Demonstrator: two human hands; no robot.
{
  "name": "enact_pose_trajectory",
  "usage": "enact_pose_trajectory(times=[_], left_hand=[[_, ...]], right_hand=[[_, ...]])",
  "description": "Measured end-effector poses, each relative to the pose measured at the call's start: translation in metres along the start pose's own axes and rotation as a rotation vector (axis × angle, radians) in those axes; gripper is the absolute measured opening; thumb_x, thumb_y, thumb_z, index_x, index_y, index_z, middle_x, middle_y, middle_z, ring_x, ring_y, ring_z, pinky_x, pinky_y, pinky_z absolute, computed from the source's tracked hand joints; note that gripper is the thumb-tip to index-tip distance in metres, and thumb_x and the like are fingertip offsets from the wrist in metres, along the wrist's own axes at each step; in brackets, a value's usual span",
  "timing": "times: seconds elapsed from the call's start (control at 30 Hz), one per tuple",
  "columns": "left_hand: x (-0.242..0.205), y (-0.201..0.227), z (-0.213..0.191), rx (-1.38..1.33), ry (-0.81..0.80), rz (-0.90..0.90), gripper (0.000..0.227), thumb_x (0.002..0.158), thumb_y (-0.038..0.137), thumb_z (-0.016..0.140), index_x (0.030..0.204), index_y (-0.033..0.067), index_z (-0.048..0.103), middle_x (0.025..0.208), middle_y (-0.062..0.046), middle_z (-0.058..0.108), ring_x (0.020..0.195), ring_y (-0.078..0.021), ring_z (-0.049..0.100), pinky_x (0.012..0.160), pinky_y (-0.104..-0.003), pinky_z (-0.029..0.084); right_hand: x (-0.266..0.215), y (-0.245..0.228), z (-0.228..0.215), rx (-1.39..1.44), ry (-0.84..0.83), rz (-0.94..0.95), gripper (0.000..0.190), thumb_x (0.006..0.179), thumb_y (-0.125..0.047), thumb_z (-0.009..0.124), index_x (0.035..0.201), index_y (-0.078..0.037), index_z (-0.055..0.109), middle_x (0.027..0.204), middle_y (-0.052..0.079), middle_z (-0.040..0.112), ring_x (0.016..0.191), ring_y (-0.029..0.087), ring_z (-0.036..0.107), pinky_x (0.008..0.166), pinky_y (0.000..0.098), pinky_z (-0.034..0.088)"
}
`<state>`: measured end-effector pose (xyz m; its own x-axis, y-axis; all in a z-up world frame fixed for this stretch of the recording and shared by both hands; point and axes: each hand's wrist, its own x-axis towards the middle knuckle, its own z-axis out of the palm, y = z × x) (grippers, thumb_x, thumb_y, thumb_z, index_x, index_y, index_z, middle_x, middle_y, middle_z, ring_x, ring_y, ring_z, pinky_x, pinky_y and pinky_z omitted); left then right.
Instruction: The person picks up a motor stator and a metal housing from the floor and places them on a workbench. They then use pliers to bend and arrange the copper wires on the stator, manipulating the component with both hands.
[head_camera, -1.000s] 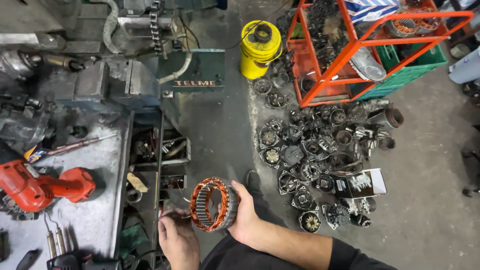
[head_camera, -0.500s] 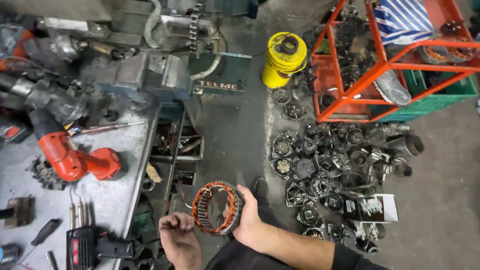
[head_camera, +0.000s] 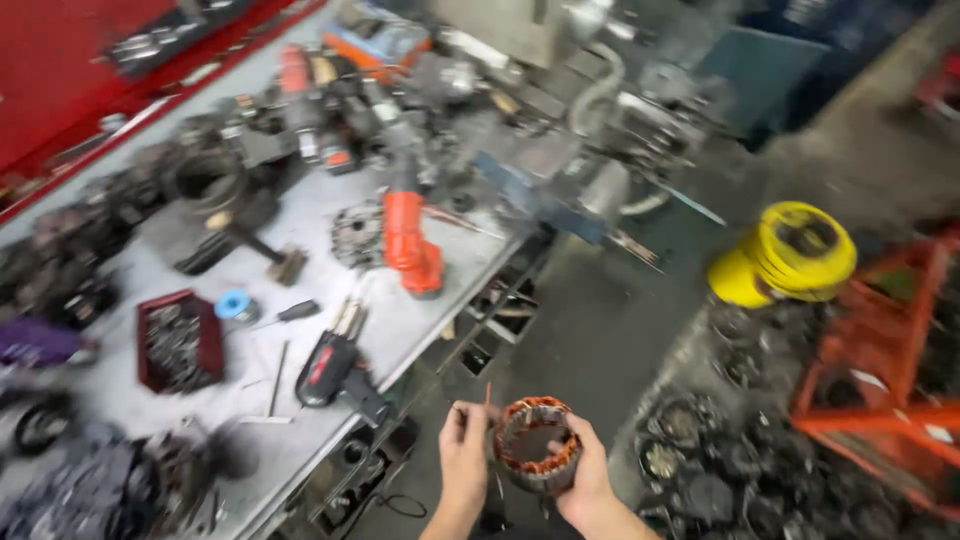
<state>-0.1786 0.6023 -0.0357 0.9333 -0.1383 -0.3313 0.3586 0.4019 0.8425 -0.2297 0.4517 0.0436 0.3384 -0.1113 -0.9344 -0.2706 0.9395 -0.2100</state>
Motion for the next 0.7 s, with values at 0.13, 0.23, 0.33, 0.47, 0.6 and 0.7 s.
enact_pose_trajectory(times=[0.13, 0.23, 0.33, 0.47, 0.6, 0.7], left_hand=[[-0.018, 0.005, -0.005, 0.097, 0.266, 0.188, 0.030, 0.093, 0.024, 0.073, 0.109, 0.0026, 0.059, 0.099, -0.009, 0.067, 0.091, -0.0178, 0.063, 0.080, -0.032, 0.051], [-0.046, 0.024, 0.000, -0.111, 0.316, -0.561, 0.042, 0.088, 0.026, 0.074, 0.121, 0.0043, 0.059, 0.112, -0.014, 0.074, 0.101, -0.0278, 0.074, 0.086, -0.042, 0.062], [-0.052, 0.010, -0.010, -0.114, -0.019, -1.025, 0.054, 0.089, 0.053, 0.061, 0.124, 0.0120, 0.063, 0.112, -0.013, 0.072, 0.099, -0.0287, 0.069, 0.079, -0.036, 0.056], [-0.043, 0.019, -0.038, -0.110, -0.006, -0.734, 0.044, 0.091, 0.030, 0.061, 0.120, -0.0026, 0.067, 0.100, -0.018, 0.076, 0.076, -0.0278, 0.073, 0.064, -0.036, 0.059], [-0.030, 0.116, -0.044, 0.272, 0.192, -0.254, 0.048, 0.089, 0.017, 0.059, 0.135, 0.0089, 0.049, 0.085, -0.011, 0.074, 0.054, -0.0200, 0.064, 0.045, -0.034, 0.048], [0.010, 0.164, -0.062, 0.272, 0.238, -0.204, 0.051, 0.091, 0.018, 0.050, 0.141, 0.0120, 0.040, 0.076, -0.014, 0.067, 0.049, -0.0227, 0.064, 0.044, -0.037, 0.054]], right_hand=[[0.084, 0.011, -0.039, -0.094, -0.185, -0.089, 0.018, 0.083, -0.034, 0.072, 0.092, -0.020, 0.066, 0.072, -0.002, 0.056, 0.064, 0.018, 0.057, 0.064, 0.0415, 0.054], [0.096, 0.014, -0.041, -0.188, -0.162, -0.307, 0.015, 0.086, -0.019, 0.073, 0.096, -0.012, 0.066, 0.075, 0.001, 0.059, 0.067, 0.016, 0.059, 0.063, 0.0343, 0.051], [0.103, 0.019, -0.037, -0.124, -0.234, -0.177, 0.014, 0.086, -0.023, 0.070, 0.095, -0.016, 0.063, 0.073, -0.002, 0.057, 0.065, 0.013, 0.056, 0.061, 0.0316, 0.051], [0.072, 0.027, -0.007, -0.310, -0.422, -0.314, 0.022, 0.090, -0.017, 0.071, 0.108, -0.008, 0.063, 0.084, 0.001, 0.064, 0.075, 0.014, 0.063, 0.067, 0.0317, 0.052], [0.032, 0.022, 0.022, -0.545, -0.552, -0.307, 0.039, 0.089, -0.025, 0.061, 0.123, -0.007, 0.062, 0.104, 0.005, 0.077, 0.093, 0.015, 0.073, 0.083, 0.0318, 0.057], [0.087, -0.007, -0.014, -0.746, -0.528, -0.259, 0.041, 0.094, -0.027, 0.061, 0.132, -0.010, 0.063, 0.100, 0.011, 0.075, 0.084, 0.021, 0.071, 0.070, 0.0357, 0.051]])
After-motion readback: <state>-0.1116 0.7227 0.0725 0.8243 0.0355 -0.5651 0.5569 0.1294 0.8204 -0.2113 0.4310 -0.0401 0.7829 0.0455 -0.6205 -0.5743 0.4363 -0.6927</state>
